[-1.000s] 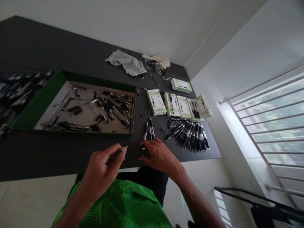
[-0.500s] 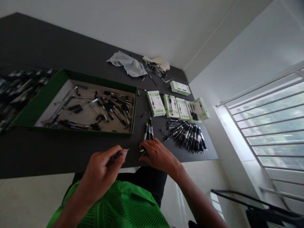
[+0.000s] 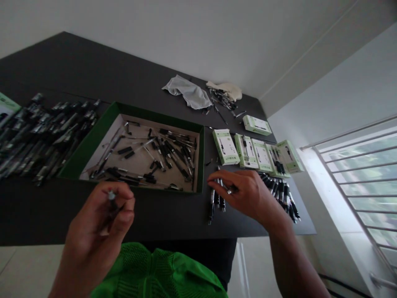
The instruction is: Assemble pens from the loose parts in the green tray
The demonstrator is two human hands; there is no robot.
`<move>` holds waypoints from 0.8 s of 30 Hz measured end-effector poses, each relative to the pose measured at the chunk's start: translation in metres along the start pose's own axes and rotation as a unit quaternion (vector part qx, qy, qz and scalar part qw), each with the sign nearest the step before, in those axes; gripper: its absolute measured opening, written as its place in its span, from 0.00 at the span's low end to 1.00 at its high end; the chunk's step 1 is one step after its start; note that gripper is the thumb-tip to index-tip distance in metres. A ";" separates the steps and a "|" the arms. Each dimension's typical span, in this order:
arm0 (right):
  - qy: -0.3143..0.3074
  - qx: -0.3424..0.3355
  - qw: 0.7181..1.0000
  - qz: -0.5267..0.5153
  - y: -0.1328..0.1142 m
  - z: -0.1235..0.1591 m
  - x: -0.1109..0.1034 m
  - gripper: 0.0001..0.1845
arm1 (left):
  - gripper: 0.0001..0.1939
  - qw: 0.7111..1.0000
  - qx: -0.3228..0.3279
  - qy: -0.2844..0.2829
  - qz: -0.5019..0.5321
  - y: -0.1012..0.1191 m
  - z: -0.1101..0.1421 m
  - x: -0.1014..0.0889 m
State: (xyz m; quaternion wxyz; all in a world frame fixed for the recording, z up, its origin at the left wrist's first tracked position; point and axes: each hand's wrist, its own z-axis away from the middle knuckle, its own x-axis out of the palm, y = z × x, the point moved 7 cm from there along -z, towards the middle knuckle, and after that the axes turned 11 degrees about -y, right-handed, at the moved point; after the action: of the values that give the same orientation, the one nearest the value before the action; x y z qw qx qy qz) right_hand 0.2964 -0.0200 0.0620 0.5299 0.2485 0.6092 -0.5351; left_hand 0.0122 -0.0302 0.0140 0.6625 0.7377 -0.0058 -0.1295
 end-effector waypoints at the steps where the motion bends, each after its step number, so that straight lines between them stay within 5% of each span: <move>1: -0.011 0.006 1.000 0.027 0.001 -0.014 -0.003 0.11 | 0.16 0.998 0.036 0.000 0.050 -0.001 -0.006 -0.006; 4: -0.026 0.014 0.993 0.111 0.002 -0.055 -0.005 0.11 | 0.19 0.985 0.102 0.022 0.137 -0.007 -0.027 -0.028; 10: -0.123 -0.085 0.979 0.135 -0.021 -0.105 0.031 0.09 | 0.23 0.988 0.080 0.114 0.068 -0.016 -0.059 -0.064; 18: -0.274 -0.164 0.948 -0.002 -0.046 -0.118 0.084 0.16 | 0.19 0.981 0.069 0.118 0.136 -0.004 -0.093 -0.066; 24: -0.242 -0.158 0.955 0.072 -0.052 -0.123 0.096 0.15 | 0.20 0.995 0.027 0.100 0.004 -0.006 -0.101 -0.071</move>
State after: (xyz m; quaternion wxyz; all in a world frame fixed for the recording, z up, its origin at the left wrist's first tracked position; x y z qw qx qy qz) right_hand 0.1742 0.0519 -0.0215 0.7312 0.0684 0.5197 -0.4366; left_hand -0.0377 0.0818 0.0303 0.6401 0.7646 0.0543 -0.0526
